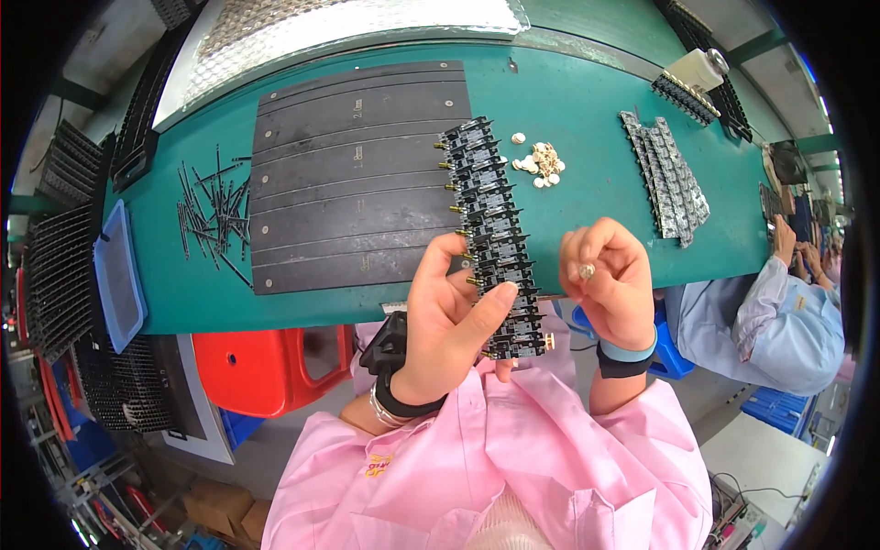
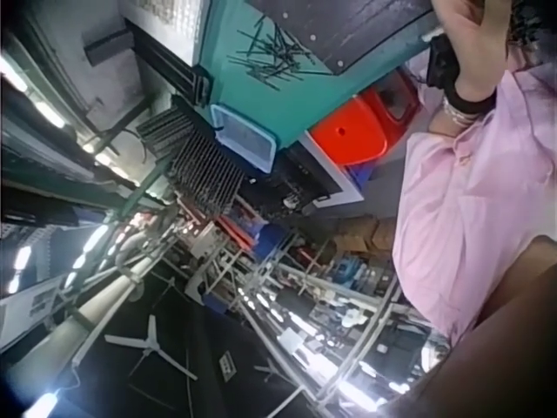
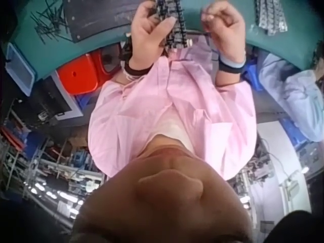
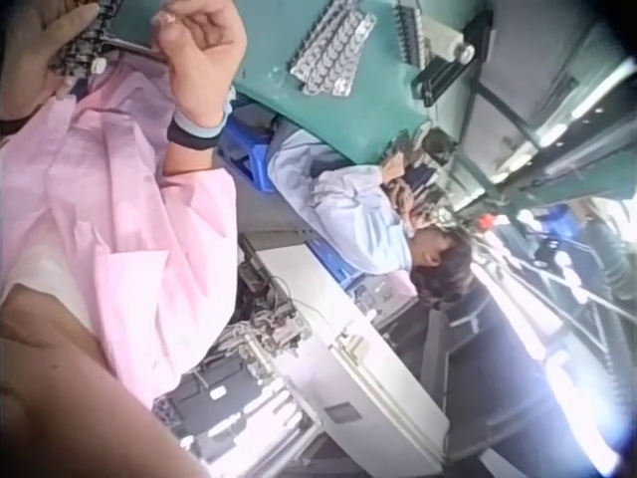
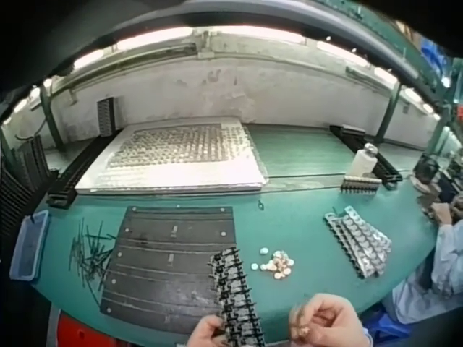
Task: The person picks up a circuit board and inserts small white components into it by hand one at a time. After filling the board, the person sets it aside on the table and picks up another circuit board to repeat the process.
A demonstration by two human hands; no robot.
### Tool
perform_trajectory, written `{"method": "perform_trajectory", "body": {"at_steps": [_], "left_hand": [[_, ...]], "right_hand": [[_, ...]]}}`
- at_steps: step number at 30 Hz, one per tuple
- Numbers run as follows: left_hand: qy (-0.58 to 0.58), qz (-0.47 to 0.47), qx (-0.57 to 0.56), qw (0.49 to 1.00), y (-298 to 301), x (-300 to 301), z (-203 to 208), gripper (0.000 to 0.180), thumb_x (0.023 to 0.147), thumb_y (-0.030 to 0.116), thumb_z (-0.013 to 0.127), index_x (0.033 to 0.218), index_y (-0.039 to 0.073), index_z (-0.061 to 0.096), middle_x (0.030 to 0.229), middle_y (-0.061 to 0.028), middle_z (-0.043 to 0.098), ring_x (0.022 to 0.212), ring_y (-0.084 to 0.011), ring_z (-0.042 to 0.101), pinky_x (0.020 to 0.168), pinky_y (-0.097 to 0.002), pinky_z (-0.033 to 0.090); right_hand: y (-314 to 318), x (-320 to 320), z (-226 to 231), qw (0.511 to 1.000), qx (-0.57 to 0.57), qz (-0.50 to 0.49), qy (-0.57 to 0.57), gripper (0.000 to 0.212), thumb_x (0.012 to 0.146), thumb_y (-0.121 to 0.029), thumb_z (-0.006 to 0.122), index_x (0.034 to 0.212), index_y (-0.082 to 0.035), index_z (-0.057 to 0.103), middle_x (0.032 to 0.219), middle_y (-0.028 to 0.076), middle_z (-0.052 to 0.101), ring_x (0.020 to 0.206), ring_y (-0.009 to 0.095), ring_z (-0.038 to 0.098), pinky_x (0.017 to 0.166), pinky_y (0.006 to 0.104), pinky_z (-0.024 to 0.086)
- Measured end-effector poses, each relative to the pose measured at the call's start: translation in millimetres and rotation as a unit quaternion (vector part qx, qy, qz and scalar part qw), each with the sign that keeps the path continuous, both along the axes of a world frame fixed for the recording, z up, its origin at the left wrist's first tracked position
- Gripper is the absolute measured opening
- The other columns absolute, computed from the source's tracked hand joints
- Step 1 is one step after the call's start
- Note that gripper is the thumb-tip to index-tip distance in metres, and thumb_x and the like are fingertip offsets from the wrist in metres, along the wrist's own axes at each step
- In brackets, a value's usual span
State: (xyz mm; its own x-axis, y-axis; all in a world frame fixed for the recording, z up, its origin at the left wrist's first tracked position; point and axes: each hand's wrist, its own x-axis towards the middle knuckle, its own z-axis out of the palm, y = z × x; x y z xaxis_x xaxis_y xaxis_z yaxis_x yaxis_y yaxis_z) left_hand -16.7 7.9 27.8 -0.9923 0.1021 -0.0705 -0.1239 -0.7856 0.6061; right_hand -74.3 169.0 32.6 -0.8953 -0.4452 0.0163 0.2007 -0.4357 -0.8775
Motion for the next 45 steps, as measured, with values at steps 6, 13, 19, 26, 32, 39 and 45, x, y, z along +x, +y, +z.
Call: {"method": "perform_trajectory", "body": {"at_steps": [6, 13, 19, 26, 32, 39, 45], "left_hand": [[0.017, 0.004, -0.010, 1.000, 3, 1, 1, 0.037, 0.081, 0.000, 0.047, 0.106, 0.001, 0.020, 0.088, -0.0154, 0.054, 0.051, -0.0161, 0.057, 0.032, -0.0248, 0.046], [0.017, 0.010, -0.012, 1.000, 7, 3, 0, 0.037, 0.080, 0.000, 0.048, 0.106, 0.001, 0.022, 0.089, -0.0148, 0.055, 0.056, -0.0157, 0.058, 0.034, -0.0240, 0.047], [0.023, 0.000, -0.014, 1.000, 6, 3, 1, 0.037, 0.081, 0.000, 0.049, 0.106, 0.000, 0.022, 0.089, -0.0148, 0.055, 0.058, -0.0158, 0.058, 0.036, -0.0235, 0.048], [0.018, -0.005, -0.017, 1.000, 6, 3, 2, 0.036, 0.081, 0.001, 0.049, 0.106, 0.000, 0.022, 0.090, -0.0147, 0.055, 0.062, -0.0157, 0.059, 0.036, -0.0237, 0.048], [0.025, -0.009, -0.014, 1.000, 5, 4, 3, 0.037, 0.081, 0.001, 0.049, 0.106, 0.000, 0.023, 0.090, -0.0147, 0.055, 0.065, -0.0152, 0.059, 0.039, -0.0227, 0.049], [0.032, 0.000, -0.030, 0.999, 7, 4, -1, 0.037, 0.081, 0.000, 0.049, 0.107, 0.000, 0.023, 0.090, -0.0146, 0.055, 0.066, -0.0145, 0.059, 0.043, -0.0222, 0.049], [0.022, -0.006, -0.015, 1.000, 4, 4, 0, 0.037, 0.081, 0.000, 0.048, 0.107, 0.001, 0.021, 0.089, -0.0161, 0.055, 0.057, -0.0159, 0.058, 0.036, -0.0245, 0.047]], "right_hand": [[-2, 7, -5, 0.993, -0.058, 0.096, -0.048, 0.028, 0.067, -0.015, 0.070, 0.078, -0.002, 0.049, 0.074, 0.006, 0.051, 0.062, 0.009, 0.047, 0.053, 0.0184, 0.038], [-5, 11, -2, 0.991, -0.048, 0.121, -0.033, 0.025, 0.062, -0.002, 0.071, 0.075, 0.000, 0.050, 0.075, 0.009, 0.051, 0.064, 0.012, 0.051, 0.054, 0.0210, 0.043], [-2, 12, -2, 0.988, -0.077, 0.125, -0.057, 0.026, 0.059, 0.008, 0.069, 0.075, 0.002, 0.050, 0.079, 0.012, 0.051, 0.064, 0.013, 0.053, 0.055, 0.0224, 0.046], [-2, 14, 1, 0.988, -0.078, 0.123, -0.058, 0.024, 0.058, 0.010, 0.068, 0.075, 0.003, 0.052, 0.079, 0.013, 0.052, 0.064, 0.014, 0.054, 0.055, 0.0229, 0.047], [1, 16, -1, 0.992, -0.062, 0.102, -0.033, 0.022, 0.058, 0.011, 0.068, 0.075, 0.004, 0.054, 0.076, 0.013, 0.055, 0.064, 0.014, 0.055, 0.055, 0.0232, 0.047], [1, 17, 10, 0.996, 0.002, 0.085, -0.010, 0.020, 0.060, 0.009, 0.068, 0.075, 0.004, 0.055, 0.075, 0.012, 0.055, 0.065, 0.014, 0.055, 0.058, 0.0221, 0.045], [-2, 11, 13, 0.996, 0.090, -0.021, 0.007, 0.014, 0.066, -0.001, 0.066, 0.072, 0.000, 0.053, 0.068, 0.007, 0.053, 0.053, 0.012, 0.047, 0.048, 0.0209, 0.039]]}}
